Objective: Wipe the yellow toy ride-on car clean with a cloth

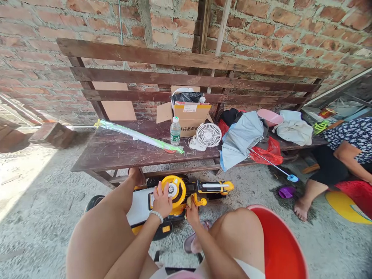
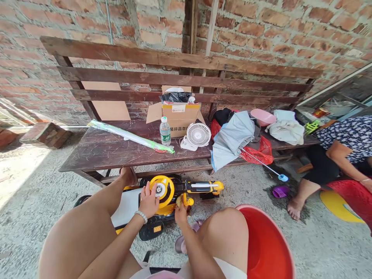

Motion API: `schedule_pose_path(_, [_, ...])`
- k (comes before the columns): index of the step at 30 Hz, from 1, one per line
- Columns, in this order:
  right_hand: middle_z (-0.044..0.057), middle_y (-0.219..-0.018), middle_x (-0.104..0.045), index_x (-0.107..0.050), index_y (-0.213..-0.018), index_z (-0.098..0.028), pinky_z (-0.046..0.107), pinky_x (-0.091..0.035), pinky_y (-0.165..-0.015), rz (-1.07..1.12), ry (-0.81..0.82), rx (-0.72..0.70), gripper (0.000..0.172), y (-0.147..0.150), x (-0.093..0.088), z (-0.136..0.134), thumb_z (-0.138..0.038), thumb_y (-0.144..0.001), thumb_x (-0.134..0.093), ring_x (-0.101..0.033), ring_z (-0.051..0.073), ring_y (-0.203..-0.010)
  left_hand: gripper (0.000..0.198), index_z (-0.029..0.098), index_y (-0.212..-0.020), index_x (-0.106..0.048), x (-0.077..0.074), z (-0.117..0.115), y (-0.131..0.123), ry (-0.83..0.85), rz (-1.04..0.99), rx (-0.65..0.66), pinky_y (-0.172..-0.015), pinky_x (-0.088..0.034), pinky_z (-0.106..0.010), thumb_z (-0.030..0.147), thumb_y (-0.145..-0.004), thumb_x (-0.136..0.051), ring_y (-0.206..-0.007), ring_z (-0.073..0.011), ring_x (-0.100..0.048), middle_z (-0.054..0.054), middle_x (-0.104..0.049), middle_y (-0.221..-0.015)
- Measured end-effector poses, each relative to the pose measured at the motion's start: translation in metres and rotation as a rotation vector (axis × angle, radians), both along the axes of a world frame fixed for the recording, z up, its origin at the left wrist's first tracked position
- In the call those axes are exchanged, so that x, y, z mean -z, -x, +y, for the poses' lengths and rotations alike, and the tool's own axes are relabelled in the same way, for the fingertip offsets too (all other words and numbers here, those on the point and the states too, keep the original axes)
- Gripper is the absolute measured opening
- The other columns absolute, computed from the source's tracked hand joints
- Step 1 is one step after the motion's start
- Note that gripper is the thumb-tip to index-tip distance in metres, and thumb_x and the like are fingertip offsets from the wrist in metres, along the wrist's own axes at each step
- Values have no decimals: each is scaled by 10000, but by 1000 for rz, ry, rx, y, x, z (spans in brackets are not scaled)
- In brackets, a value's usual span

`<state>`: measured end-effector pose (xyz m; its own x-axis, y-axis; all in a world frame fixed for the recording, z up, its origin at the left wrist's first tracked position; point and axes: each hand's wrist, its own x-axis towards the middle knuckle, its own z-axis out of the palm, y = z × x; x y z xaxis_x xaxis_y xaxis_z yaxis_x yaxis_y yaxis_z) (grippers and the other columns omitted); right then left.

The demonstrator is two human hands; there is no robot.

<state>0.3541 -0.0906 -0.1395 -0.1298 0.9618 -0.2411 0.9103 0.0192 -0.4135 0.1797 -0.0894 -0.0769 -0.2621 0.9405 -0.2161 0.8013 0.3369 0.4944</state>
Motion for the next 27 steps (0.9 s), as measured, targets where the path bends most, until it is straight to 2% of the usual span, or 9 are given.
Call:
schedule_pose_path(4, [177, -1446, -676, -548, -1528, -164, 379, -495, -1172, 210, 77, 63, 570, 14, -17, -16, -173, -971, -428, -631, 249, -1385, 678, 120, -1581, -543, 5, 1, 6, -90, -94, -15, -1325, -256, -640, 231, -912, -570, -1650, -436, -220, -211, -269, -1784])
schedule_pose_path(6, [163, -1478, -664, -549, -1523, -174, 361, -490, -1170, 253, 95, 118, 577, 11, -32, -17, -153, -962, -419, -634, 244, -1380, 593, 118, -1514, -608, 6, 4, 11, -148, -213, -93, -1347, -251, -585, 222, -936, -526, -1642, -378, -288, -199, -367, -1743])
schedule_pose_path(10, [106, -1370, -736, -549, -1530, -232, 333, -552, -1031, 162, 100, 176, 540, -15, -71, -11, -247, -997, -457, -732, 255, -1194, 527, 212, -1513, -587, 5, 14, 18, -149, -568, -414, -1259, -450, -460, 229, -1001, -466, -1500, -261, -544, -128, -642, -1533])
schedule_pose_path(13, [70, -1347, -743, -566, -1527, -282, 336, -551, -1006, 157, -39, 56, 521, -19, -103, 9, -324, -1015, -482, -714, 255, -1167, 463, 228, -1478, -591, 4, 20, 19, -65, -657, -518, -1045, -618, -421, 276, -1028, -497, -1248, -267, -733, -113, -773, -1309])
schedule_pose_path(16, [89, -1467, -665, -614, -1498, -269, 373, -479, -1120, 148, -171, -167, 525, 1, -124, 45, -270, -982, -517, -597, 281, -1315, 375, 200, -1377, -630, 2, 19, 19, 1, -633, -524, -945, -646, -390, 275, -1035, -496, -1156, -276, -768, -115, -805, -1193])
schedule_pose_path(19, [103, -1447, -642, -626, -1492, -297, 369, -494, -1056, 50, -26, -225, 528, 23, -128, 80, -239, -977, -520, -606, 285, -1257, 321, 183, -1316, -618, -3, 17, 22, 93, -576, -517, -860, -652, -370, 281, -1039, -491, -1077, -277, -784, -128, -803, -1120])
schedule_pose_path(21, [106, -1379, -647, -585, -1527, -312, 329, -514, -972, 40, 102, -213, 539, 29, -122, 91, -249, -999, -503, -664, 252, -1127, 300, 181, -1285, -608, -6, 18, 26, 180, -550, -504, -724, -653, -380, 321, -1040, -506, -861, -282, -801, -112, -793, -976])
schedule_pose_path(24, [104, -1343, -631, -536, -1557, -306, 301, -519, -941, 71, 122, -182, 548, 25, -108, 84, -245, -1015, -490, -699, 224, -1045, 286, 195, -1257, -584, -7, 21, 32, 285, -547, -477, -556, -614, -366, 370, -1045, -505, -559, -244, -723, -57, -745, -808])
schedule_pose_path(27, [121, -1387, -601, -536, -1546, -282, 312, -526, -980, 116, 70, -97, 568, 17, -90, 55, -185, -988, -485, -704, 240, -1115, 264, 210, -1231, -565, -7, 24, 35, 312, -564, -460, -523, -603, -339, 389, -1046, -510, -518, -211, -695, -66, -754, -877])
